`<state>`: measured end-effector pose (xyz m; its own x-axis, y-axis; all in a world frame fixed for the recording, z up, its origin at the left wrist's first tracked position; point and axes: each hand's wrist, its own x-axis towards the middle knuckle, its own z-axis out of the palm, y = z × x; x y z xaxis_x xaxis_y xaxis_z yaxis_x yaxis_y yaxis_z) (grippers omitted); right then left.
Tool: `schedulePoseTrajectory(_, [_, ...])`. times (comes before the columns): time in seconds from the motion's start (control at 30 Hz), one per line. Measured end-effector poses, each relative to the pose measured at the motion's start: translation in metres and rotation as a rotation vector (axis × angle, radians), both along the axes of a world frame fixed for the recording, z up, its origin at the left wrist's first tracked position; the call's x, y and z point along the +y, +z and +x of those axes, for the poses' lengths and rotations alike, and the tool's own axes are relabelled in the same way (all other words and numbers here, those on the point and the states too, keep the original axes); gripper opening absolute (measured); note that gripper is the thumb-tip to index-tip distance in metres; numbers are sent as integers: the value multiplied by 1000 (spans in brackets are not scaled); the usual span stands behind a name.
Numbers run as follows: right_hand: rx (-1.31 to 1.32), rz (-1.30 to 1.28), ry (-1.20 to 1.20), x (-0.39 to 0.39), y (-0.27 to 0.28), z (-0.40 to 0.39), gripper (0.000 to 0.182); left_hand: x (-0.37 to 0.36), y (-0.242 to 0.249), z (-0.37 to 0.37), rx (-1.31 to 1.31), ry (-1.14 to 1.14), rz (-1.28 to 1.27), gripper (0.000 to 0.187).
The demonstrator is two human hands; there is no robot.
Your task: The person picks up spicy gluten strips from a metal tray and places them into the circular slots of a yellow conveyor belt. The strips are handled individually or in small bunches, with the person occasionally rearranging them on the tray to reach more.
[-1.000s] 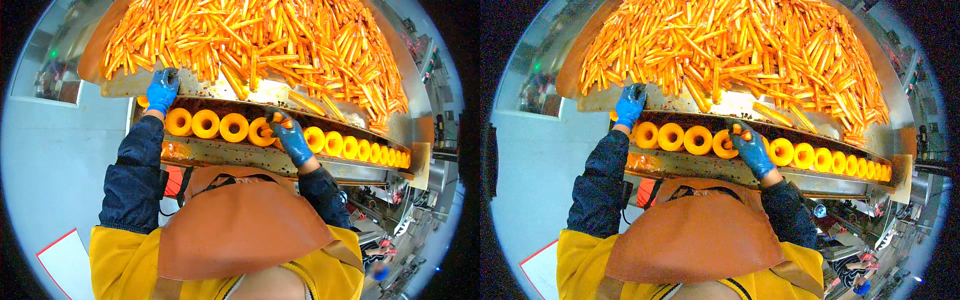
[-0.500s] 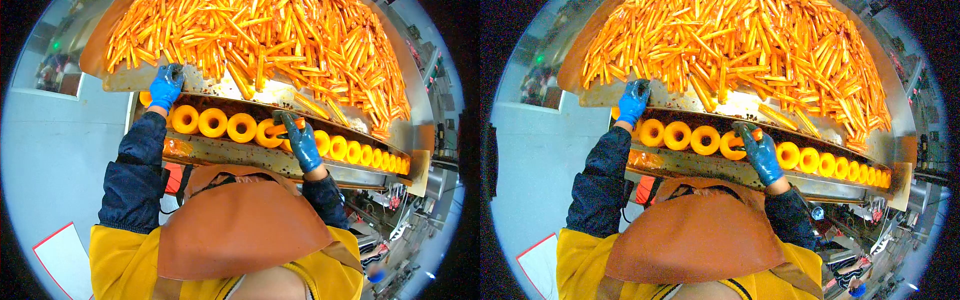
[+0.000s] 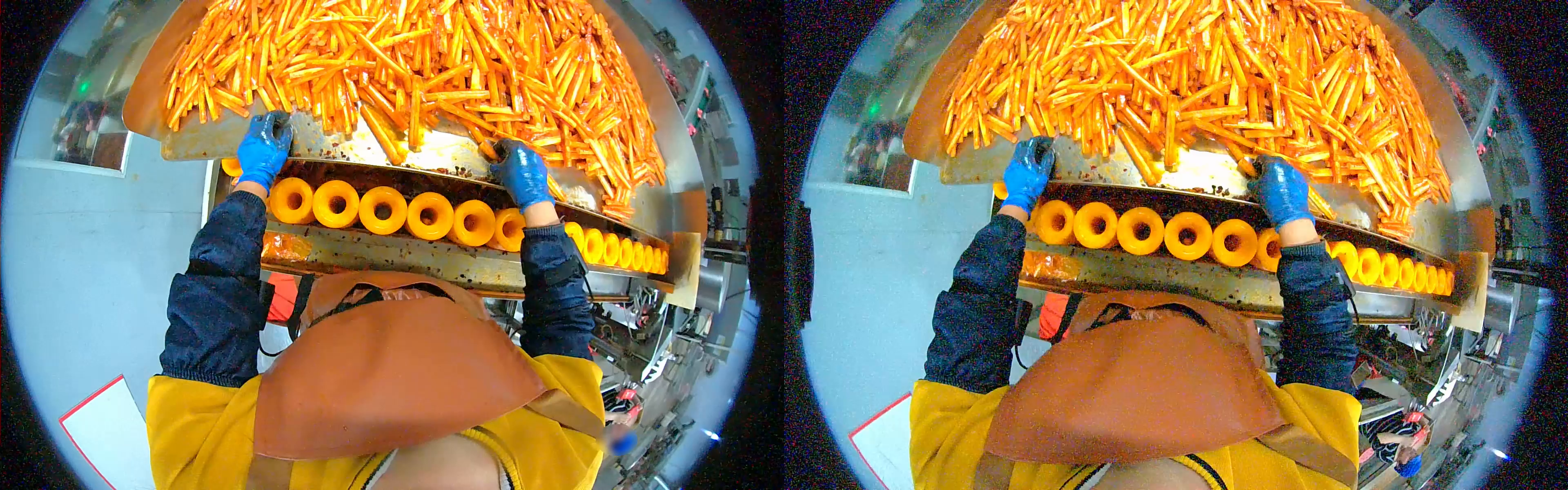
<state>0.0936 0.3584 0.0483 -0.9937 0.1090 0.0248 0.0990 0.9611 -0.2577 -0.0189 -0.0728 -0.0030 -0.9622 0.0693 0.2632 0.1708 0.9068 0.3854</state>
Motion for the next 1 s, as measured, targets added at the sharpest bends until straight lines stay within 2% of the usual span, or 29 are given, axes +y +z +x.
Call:
schedulePoseTrajectory(0.03, [-17, -8, 26, -2, 8, -4, 34, 0, 1, -2, 4, 3, 1, 25])
schedulePoseTrajectory(0.07, [129, -152, 64, -9, 13, 2, 29, 0, 1, -1, 30, -16, 11, 25])
schedulePoseTrajectory(0.1, [126, -151, 73, -20, 18, 7, 29, 0, 0, 0, 54, -32, 21, 25])
schedulePoseTrajectory(0.17, [280, -777, 65, -50, 23, 23, 22, 0, 1, 3, 51, -20, 13, 25])
schedulePoseTrajectory(0.23, [125, -1186, 16, -87, 16, 42, 21, 0, 1, 2, 58, -20, 2, 25])
schedulePoseTrajectory(0.3, [187, -849, 203, -108, -16, 49, 23, -1, -1, 0, 68, -34, 4, 25])
schedulePoseTrajectory(0.37, [-6, -746, 272, -108, -32, 54, 28, 1, 2, 0, 61, -29, -1, 25])
schedulePoseTrajectory(0.4, [34, -686, 365, -102, -28, 53, 31, 2, 2, 1, 48, -21, -5, 25])
schedulePoseTrajectory(0.47, [90, -746, 250, -69, -33, 50, 31, 0, 0, 0, 53, -29, 6, 25])
schedulePoseTrajectory(0.5, [160, -736, 29, -42, -40, 49, 30, 0, -2, 0, 60, -31, 17, 25])
schedulePoseTrajectory(0.57, [319, -94, -151, 9, -5, 42, 34, 1, -2, 1, 54, -33, 50, 24])
schedulePoseTrajectory(0.6, [250, 53, -215, 34, -1, 43, 33, 1, -2, 1, 44, -27, 50, 24])
schedulePoseTrajectory(0.63, [-192, 226, -412, 61, -7, 32, 32, -1, -3, 0, 34, -23, 48, 25])
schedulePoseTrajectory(0.7, [-188, 195, -228, 78, 1, 34, 33, -1, -3, -4, 61, -28, -3, 25])
schedulePoseTrajectory(0.73, [-177, 197, -230, 78, 4, 28, 33, 0, 0, -3, 58, -24, -5, 25])
schedulePoseTrajectory(0.8, [75, -70, -72, 73, 7, 25, 32, 0, -2, 0, 73, -44, 43, 24])
schedulePoseTrajectory(0.83, [74, -68, -73, 65, 11, 17, 32, 2, 0, 1, 73, -44, 45, 24])
schedulePoseTrajectory(0.9, [358, 78, 170, 45, 16, -5, 33, 5, 6, 4, 8, -12, 61, 24])
schedulePoseTrajectory(0.97, [46, 171, 137, 37, -3, -25, 37, 2, 3, 2, 52, -31, 32, 24])
schedulePoseTrajectory(1.0, [-26, 242, 135, 29, -1, -32, 36, 1, 2, 2, 94, -49, 8, 23])
